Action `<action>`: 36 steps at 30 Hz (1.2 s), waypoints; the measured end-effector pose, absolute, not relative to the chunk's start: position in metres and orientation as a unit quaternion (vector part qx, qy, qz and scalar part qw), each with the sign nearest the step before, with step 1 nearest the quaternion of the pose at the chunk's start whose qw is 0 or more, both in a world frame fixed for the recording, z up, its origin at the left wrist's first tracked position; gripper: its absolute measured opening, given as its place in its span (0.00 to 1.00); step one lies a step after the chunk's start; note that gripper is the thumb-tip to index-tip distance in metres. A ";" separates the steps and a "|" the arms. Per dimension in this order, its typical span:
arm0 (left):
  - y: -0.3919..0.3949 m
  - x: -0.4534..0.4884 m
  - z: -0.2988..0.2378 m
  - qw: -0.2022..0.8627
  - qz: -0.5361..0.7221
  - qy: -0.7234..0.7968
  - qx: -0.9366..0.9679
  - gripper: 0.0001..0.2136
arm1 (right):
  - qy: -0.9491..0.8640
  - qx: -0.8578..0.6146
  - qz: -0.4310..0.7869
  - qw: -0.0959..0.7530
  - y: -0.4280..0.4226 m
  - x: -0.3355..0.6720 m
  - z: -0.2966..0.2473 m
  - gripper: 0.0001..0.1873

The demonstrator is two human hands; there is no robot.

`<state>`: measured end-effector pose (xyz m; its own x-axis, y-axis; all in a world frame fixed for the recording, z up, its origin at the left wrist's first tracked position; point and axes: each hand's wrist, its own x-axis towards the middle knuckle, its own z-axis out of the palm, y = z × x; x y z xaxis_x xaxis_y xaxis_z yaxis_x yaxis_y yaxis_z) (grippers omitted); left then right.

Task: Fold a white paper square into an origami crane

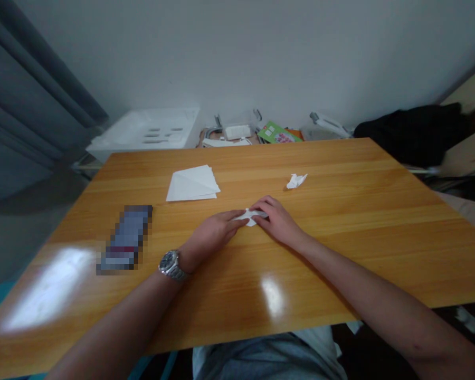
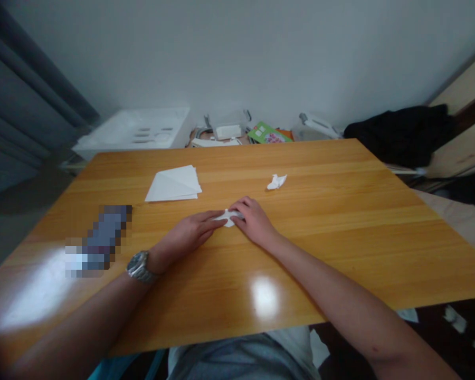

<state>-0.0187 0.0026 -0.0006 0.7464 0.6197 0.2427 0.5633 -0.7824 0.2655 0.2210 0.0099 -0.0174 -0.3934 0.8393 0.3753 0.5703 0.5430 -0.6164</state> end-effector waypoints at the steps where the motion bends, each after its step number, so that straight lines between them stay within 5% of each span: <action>1: 0.002 -0.020 0.000 0.068 0.151 0.319 0.933 0.17 | -0.812 -0.438 0.188 0.336 0.010 0.222 -0.018 0.08; 10: -0.003 -0.017 0.003 0.034 0.106 0.338 0.935 0.21 | -0.804 -0.525 0.092 0.264 0.010 0.232 -0.019 0.19; 36: -0.001 -0.033 0.024 0.006 0.090 0.332 0.939 0.15 | -0.813 -0.499 0.115 0.278 0.013 0.238 -0.024 0.18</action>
